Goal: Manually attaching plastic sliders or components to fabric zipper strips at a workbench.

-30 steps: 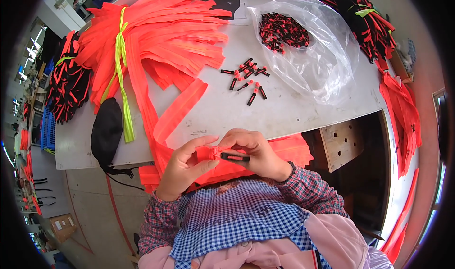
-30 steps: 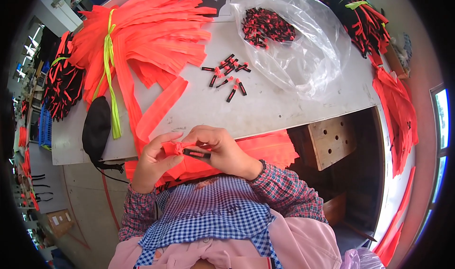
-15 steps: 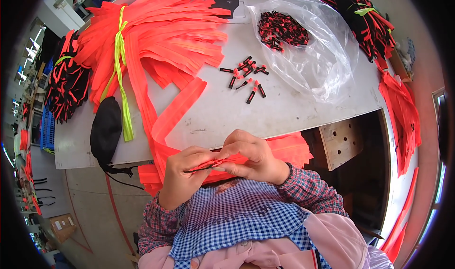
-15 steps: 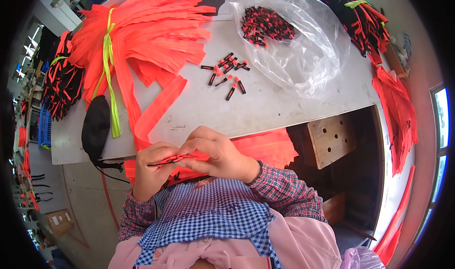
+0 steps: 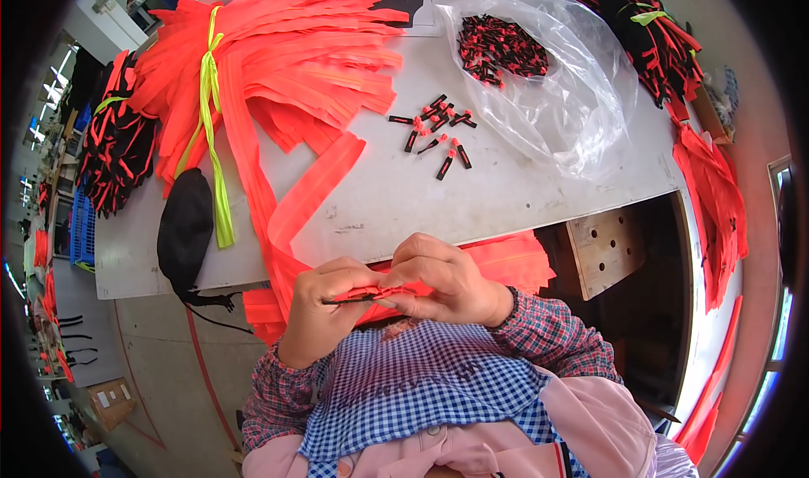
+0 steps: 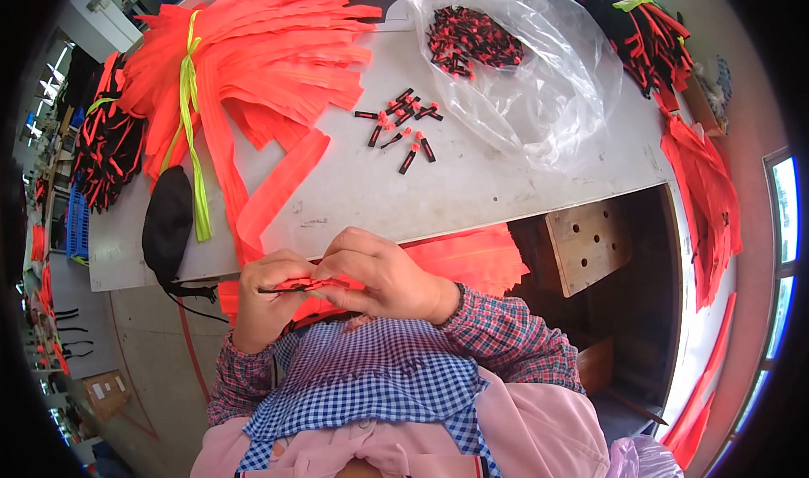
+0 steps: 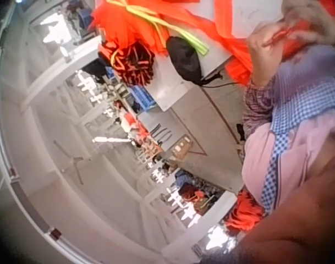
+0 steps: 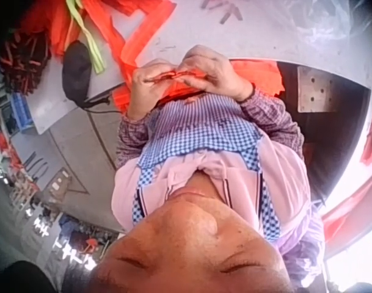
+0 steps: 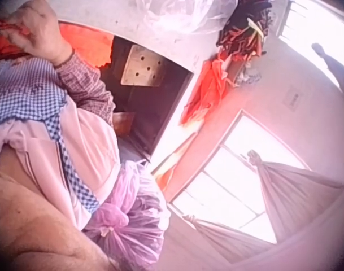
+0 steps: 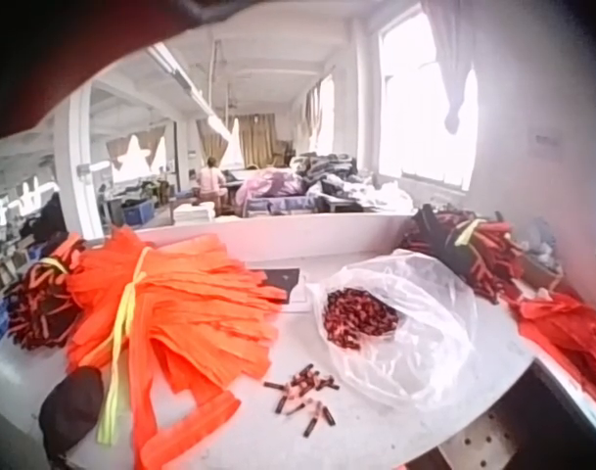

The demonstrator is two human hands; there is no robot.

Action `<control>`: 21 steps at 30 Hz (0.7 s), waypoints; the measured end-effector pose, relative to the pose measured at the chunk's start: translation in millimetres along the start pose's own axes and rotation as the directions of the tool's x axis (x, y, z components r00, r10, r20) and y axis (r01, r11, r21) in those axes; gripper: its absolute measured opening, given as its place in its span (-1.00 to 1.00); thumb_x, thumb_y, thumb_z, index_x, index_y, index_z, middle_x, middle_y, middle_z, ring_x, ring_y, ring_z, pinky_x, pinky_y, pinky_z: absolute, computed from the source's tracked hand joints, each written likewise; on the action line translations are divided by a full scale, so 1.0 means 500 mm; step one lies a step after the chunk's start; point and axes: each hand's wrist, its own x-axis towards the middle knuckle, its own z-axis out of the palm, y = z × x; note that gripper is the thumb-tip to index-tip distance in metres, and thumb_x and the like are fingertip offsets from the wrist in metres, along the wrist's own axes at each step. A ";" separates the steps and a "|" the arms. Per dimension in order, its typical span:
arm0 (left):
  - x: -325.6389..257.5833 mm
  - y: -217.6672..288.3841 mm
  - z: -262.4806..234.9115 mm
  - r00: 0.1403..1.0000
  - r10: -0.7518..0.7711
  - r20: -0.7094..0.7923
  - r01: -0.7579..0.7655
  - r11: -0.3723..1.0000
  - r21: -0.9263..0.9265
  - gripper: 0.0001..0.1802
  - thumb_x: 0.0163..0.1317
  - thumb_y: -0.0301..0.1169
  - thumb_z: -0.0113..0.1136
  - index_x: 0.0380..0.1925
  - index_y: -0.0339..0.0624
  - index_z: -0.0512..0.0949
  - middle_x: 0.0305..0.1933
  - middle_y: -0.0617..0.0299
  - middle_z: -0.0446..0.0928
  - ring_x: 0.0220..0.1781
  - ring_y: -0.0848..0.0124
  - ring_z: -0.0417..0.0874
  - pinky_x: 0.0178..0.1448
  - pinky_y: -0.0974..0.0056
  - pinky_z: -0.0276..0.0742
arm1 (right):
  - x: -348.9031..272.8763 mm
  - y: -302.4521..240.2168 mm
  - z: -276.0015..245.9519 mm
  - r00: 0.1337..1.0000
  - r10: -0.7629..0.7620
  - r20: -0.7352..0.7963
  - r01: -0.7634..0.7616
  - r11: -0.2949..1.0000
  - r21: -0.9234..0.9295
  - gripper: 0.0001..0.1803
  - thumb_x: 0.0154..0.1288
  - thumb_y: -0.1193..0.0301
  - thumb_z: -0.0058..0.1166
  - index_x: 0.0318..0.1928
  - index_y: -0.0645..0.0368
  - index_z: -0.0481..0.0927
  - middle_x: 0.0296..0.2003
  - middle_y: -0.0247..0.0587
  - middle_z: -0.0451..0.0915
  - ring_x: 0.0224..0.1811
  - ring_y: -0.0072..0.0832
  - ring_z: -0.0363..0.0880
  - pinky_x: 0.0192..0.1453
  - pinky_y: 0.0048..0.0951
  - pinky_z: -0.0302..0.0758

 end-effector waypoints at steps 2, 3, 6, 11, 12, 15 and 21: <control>0.001 -0.001 0.001 1.000 -0.010 0.002 0.010 1.000 0.002 -0.71 0.05 -0.73 0.35 -0.18 -0.33 0.71 -0.23 0.09 0.70 -0.19 0.30 0.74 -0.12 0.32 0.62 | 0.003 -0.002 -0.001 0.999 0.035 -0.002 -0.035 0.998 0.043 -0.73 0.20 0.47 0.40 -0.11 0.17 0.64 -0.23 -0.17 0.56 -0.20 -0.26 0.59 -0.13 -0.30 0.57; 0.003 -0.003 0.003 1.000 -0.018 0.005 0.018 1.000 0.001 -0.72 0.06 -0.73 0.36 -0.18 -0.34 0.71 -0.22 0.09 0.70 -0.20 0.31 0.74 -0.12 0.32 0.62 | 0.003 -0.004 -0.001 0.999 0.054 0.000 -0.053 0.997 0.049 -0.75 0.20 0.48 0.40 -0.12 0.17 0.64 -0.24 -0.17 0.56 -0.20 -0.26 0.58 -0.14 -0.30 0.56; 0.005 -0.010 0.016 0.997 -0.063 -0.037 0.058 0.990 -0.133 -0.76 0.11 -0.69 0.38 -0.18 -0.35 0.69 -0.23 0.11 0.70 -0.20 0.33 0.73 -0.12 0.32 0.61 | 0.005 -0.004 -0.002 0.995 0.100 0.005 -0.100 0.990 0.097 -0.79 0.22 0.49 0.38 -0.17 0.18 0.62 -0.28 -0.18 0.56 -0.22 -0.28 0.58 -0.16 -0.32 0.55; -0.003 -0.013 0.011 0.997 -0.081 -0.019 0.076 0.981 -0.180 -0.81 0.20 -0.62 0.40 -0.17 -0.35 0.68 -0.20 0.13 0.69 -0.19 0.40 0.71 -0.12 0.34 0.60 | 0.010 0.006 0.012 0.995 0.098 0.000 -0.095 0.963 0.252 -0.81 0.25 0.50 0.37 -0.24 0.19 0.57 -0.34 -0.21 0.56 -0.29 -0.35 0.57 -0.22 -0.38 0.50; -0.004 -0.011 0.010 0.995 -0.097 -0.016 0.093 0.982 -0.163 -0.81 0.21 -0.61 0.40 -0.17 -0.35 0.68 -0.20 0.14 0.69 -0.19 0.42 0.71 -0.11 0.35 0.60 | 0.011 0.007 0.015 0.992 0.126 0.009 -0.124 0.962 0.244 -0.81 0.26 0.49 0.37 -0.24 0.20 0.57 -0.34 -0.22 0.57 -0.30 -0.37 0.57 -0.23 -0.39 0.50; 0.006 -0.007 0.009 0.988 -0.147 -0.037 0.136 0.967 -0.218 -0.81 0.23 -0.60 0.40 -0.15 -0.35 0.67 -0.19 0.18 0.67 -0.17 0.47 0.70 -0.10 0.36 0.60 | 0.018 0.012 0.013 0.980 0.196 0.018 -0.195 0.955 0.224 -0.81 0.30 0.47 0.36 -0.24 0.23 0.57 -0.33 -0.23 0.58 -0.32 -0.44 0.55 -0.25 -0.42 0.48; 0.019 0.017 0.006 0.984 -0.110 -0.140 0.079 0.974 -0.210 -0.83 0.24 -0.50 0.44 -0.21 -0.32 0.67 -0.27 0.26 0.67 -0.22 0.55 0.64 -0.11 0.39 0.54 | 0.030 0.015 0.004 0.941 0.339 0.006 -0.313 0.860 0.403 -0.90 0.41 0.48 0.26 -0.19 0.23 0.61 -0.29 -0.31 0.59 -0.29 -0.60 0.53 -0.22 -0.52 0.48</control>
